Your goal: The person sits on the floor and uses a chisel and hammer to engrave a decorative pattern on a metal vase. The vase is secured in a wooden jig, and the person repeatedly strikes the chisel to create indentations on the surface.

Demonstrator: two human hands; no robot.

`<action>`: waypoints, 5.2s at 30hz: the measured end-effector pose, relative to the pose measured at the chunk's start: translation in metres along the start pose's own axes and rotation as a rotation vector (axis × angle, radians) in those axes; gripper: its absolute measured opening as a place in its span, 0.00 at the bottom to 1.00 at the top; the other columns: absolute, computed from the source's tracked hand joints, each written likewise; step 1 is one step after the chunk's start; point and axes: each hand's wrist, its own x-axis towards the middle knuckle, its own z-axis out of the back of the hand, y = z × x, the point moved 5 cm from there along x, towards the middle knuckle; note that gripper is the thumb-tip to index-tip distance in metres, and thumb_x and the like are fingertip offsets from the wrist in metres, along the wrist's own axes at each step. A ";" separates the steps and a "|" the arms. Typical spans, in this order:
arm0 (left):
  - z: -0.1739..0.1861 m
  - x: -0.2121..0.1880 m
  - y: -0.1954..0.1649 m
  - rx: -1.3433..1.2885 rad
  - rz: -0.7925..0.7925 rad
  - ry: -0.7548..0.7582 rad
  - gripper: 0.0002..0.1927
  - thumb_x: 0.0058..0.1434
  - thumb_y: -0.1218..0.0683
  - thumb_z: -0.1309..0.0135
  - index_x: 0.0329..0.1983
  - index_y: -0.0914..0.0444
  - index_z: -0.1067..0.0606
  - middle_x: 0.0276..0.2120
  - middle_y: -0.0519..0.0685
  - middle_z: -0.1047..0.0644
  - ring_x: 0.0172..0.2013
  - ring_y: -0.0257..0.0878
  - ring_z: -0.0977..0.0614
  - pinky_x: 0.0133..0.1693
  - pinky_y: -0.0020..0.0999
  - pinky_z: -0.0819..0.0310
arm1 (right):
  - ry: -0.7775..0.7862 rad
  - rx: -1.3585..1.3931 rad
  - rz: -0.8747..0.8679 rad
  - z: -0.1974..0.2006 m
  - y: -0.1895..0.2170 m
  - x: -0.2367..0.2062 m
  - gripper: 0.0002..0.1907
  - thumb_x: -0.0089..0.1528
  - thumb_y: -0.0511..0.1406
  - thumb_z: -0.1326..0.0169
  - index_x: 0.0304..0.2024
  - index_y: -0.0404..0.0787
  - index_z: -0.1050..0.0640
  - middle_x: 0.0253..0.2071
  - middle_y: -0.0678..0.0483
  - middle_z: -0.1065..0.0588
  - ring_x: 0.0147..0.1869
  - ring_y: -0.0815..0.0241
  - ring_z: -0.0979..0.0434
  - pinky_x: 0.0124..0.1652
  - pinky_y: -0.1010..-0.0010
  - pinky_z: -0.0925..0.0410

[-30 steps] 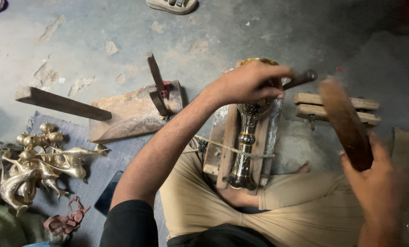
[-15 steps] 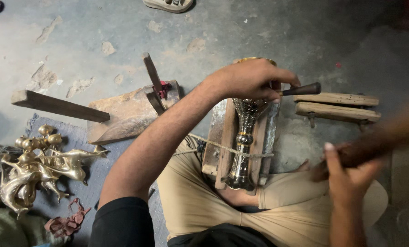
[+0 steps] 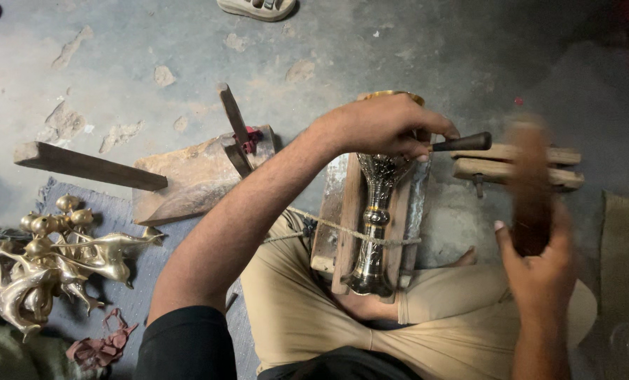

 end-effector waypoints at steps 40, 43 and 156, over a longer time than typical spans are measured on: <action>-0.004 -0.037 -0.017 -0.218 0.195 -0.547 0.24 0.70 0.52 0.40 0.67 0.58 0.31 0.46 0.52 0.15 0.47 0.43 0.11 0.53 0.40 0.16 | 0.148 -0.072 -0.034 0.032 0.001 0.014 0.37 0.58 0.39 0.32 0.69 0.42 0.28 0.48 0.44 0.19 0.48 0.49 0.17 0.48 0.57 0.25; -0.022 -0.056 -0.025 -0.293 0.413 -0.821 0.27 0.64 0.55 0.38 0.65 0.61 0.33 0.41 0.56 0.17 0.44 0.43 0.11 0.46 0.36 0.14 | 0.284 -0.163 -0.023 0.024 0.008 0.034 0.41 0.58 0.41 0.32 0.73 0.47 0.30 0.49 0.44 0.19 0.47 0.50 0.17 0.48 0.57 0.24; -0.008 0.007 -0.018 0.084 0.104 -0.051 0.25 0.61 0.52 0.37 0.62 0.50 0.27 0.36 0.47 0.15 0.38 0.41 0.13 0.40 0.43 0.20 | 0.088 0.094 -0.080 0.013 -0.020 0.011 0.34 0.63 0.35 0.34 0.69 0.37 0.31 0.52 0.44 0.22 0.53 0.50 0.19 0.55 0.58 0.27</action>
